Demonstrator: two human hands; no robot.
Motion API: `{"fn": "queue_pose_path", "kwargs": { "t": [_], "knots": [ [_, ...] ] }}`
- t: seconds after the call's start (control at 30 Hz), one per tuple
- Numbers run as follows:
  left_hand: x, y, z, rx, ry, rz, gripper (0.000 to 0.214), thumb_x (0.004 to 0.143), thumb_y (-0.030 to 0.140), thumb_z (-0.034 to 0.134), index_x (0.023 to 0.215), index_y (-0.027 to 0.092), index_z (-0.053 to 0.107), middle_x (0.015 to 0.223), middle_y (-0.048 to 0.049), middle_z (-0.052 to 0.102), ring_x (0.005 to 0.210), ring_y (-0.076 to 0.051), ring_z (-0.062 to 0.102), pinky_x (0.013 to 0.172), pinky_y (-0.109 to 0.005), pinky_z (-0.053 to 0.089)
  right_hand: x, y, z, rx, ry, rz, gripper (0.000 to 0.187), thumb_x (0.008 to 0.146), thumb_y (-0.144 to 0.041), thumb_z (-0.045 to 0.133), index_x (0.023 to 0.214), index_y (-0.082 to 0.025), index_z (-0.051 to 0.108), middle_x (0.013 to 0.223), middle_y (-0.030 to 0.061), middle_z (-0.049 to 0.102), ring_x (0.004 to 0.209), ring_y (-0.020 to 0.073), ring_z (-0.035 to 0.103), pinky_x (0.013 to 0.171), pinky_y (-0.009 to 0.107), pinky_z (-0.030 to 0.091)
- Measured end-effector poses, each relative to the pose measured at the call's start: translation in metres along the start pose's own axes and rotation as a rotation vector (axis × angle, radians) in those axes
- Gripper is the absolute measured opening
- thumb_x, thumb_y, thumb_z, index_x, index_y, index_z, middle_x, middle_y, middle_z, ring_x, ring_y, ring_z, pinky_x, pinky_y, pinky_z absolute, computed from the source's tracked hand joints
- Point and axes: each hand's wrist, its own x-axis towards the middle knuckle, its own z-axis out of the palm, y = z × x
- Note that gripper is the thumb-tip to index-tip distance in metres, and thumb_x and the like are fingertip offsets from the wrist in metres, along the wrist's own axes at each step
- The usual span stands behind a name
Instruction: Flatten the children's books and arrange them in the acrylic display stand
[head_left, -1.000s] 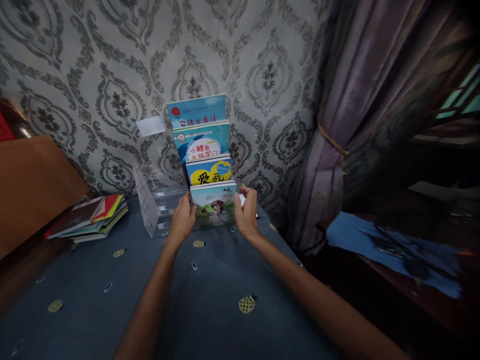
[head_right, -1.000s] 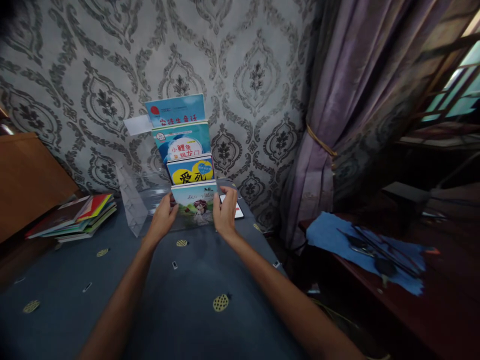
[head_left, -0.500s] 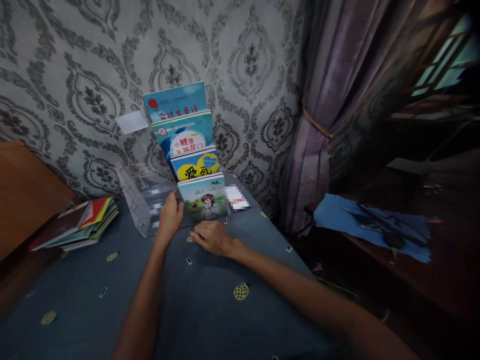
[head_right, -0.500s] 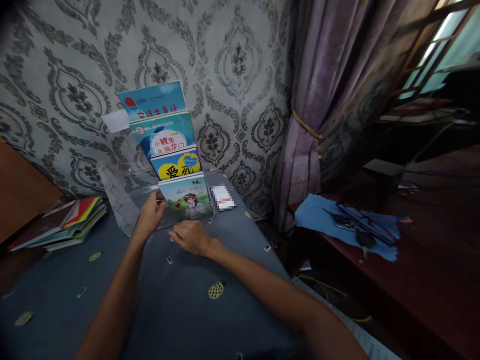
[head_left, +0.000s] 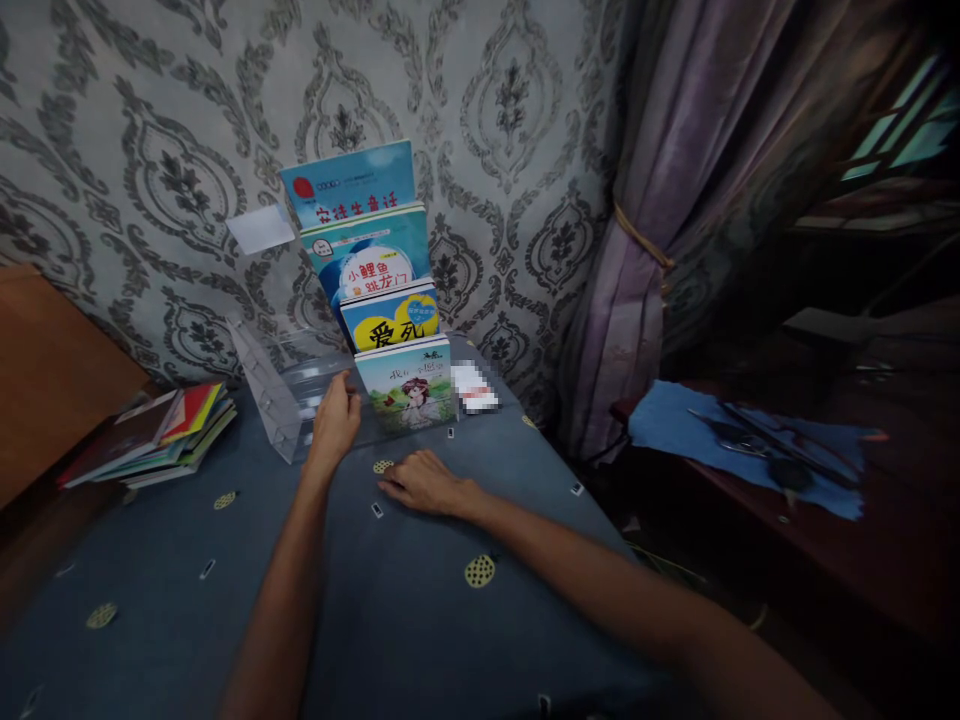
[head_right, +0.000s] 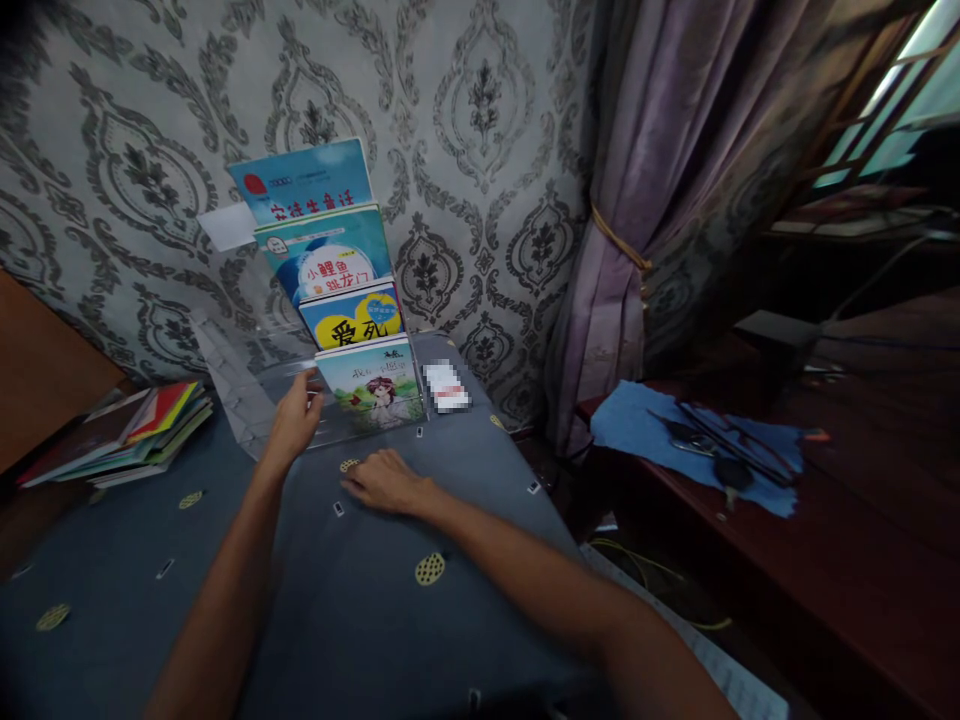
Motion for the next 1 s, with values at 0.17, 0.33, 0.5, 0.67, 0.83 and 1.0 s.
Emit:
{"fn": "queue_pose_path", "kwargs": {
  "t": [0.17,0.33,0.5,0.67,0.83,1.0],
  "knots": [
    [0.000,0.000,0.000,0.015,-0.001,-0.035,0.046,0.091,0.021,0.045,0.137,0.014,0.050,0.111,-0.0140,0.072,0.103,-0.027,0.069,0.096,-0.044,0.053,0.000,0.000,0.000,0.001,-0.021,0.017,0.036,0.106,-0.039,0.046,0.099,-0.018,0.075,0.094,0.0108,0.080,0.089,0.0218,0.074,0.067,0.028,0.034],
    [-0.001,-0.002,0.001,0.009,-0.019,-0.064,0.046,0.092,0.020,0.045,0.137,0.013,0.050,0.112,-0.0141,0.072,0.102,-0.027,0.069,0.095,-0.044,0.053,0.000,-0.001,-0.002,0.010,-0.017,0.019,0.036,0.106,-0.039,0.046,0.098,-0.018,0.075,0.095,0.0109,0.080,0.091,0.0226,0.073,0.068,0.028,0.035],
    [-0.003,-0.003,0.003,-0.006,-0.043,-0.082,0.047,0.092,0.019,0.044,0.138,0.012,0.049,0.112,-0.0145,0.071,0.101,-0.026,0.069,0.095,-0.044,0.053,0.000,-0.001,-0.002,0.021,-0.014,0.022,0.035,0.105,-0.038,0.047,0.097,-0.018,0.075,0.095,0.0103,0.079,0.086,0.0206,0.072,0.068,0.027,0.036],
    [-0.002,-0.008,0.002,-0.021,-0.026,-0.084,0.045,0.092,0.021,0.046,0.136,0.015,0.051,0.111,-0.0135,0.072,0.101,-0.026,0.069,0.095,-0.044,0.053,-0.001,-0.002,-0.003,0.004,-0.019,0.031,0.036,0.105,-0.039,0.047,0.096,-0.018,0.075,0.093,0.0104,0.079,0.087,0.0213,0.072,0.066,0.028,0.033],
    [-0.001,-0.017,-0.002,-0.056,0.040,-0.078,0.044,0.091,0.021,0.046,0.134,0.017,0.053,0.107,-0.0120,0.072,0.096,-0.025,0.070,0.091,-0.043,0.054,-0.002,-0.002,-0.002,-0.034,-0.013,0.040,0.031,0.104,-0.035,0.051,0.096,-0.017,0.076,0.093,0.0104,0.080,0.083,0.0205,0.072,0.064,0.029,0.031],
    [0.003,-0.025,-0.018,-0.122,0.154,-0.075,0.039,0.091,0.025,0.047,0.128,0.020,0.057,0.102,-0.0086,0.071,0.092,-0.025,0.070,0.088,-0.043,0.056,-0.001,0.000,0.003,-0.035,0.026,0.053,0.031,0.103,-0.032,0.053,0.087,-0.017,0.075,0.084,0.0087,0.078,0.075,0.0185,0.069,0.061,0.029,0.027]
  ]
}}
